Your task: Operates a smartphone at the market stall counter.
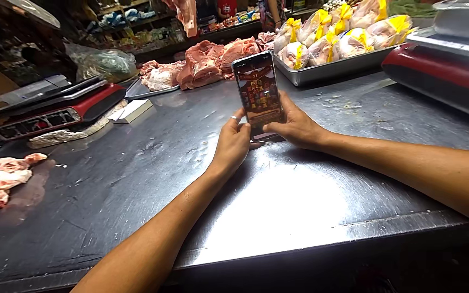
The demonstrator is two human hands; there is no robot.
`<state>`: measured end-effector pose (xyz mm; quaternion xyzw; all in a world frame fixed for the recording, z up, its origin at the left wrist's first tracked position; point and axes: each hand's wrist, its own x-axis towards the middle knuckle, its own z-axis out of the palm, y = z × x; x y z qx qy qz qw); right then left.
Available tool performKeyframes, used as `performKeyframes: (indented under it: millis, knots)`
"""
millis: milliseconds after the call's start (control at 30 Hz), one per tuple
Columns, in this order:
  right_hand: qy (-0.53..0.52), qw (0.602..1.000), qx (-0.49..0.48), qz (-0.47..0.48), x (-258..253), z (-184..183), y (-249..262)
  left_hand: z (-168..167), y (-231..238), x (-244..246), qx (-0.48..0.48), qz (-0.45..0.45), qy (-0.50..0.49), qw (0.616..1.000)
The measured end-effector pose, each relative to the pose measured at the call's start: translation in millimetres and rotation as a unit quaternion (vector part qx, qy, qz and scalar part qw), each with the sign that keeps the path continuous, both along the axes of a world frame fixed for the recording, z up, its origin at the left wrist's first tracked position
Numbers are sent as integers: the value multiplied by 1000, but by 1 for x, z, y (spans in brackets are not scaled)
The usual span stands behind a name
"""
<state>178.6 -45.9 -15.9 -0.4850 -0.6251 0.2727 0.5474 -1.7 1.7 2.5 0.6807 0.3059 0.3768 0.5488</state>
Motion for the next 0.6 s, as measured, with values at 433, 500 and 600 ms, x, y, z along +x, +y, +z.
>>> performKeyframes:
  millis: [433,500,600]
  knots:
    - [82,995,-20,55,9,5,4,-1,1,0,-12,-5,-13,1000]
    - [99,994,-29,44,7,6,3,-1,0,0,-4,-6,-11,1000]
    - [114,992,-21,39,7,5,5,0,0,0,-4,-6,-11,1000]
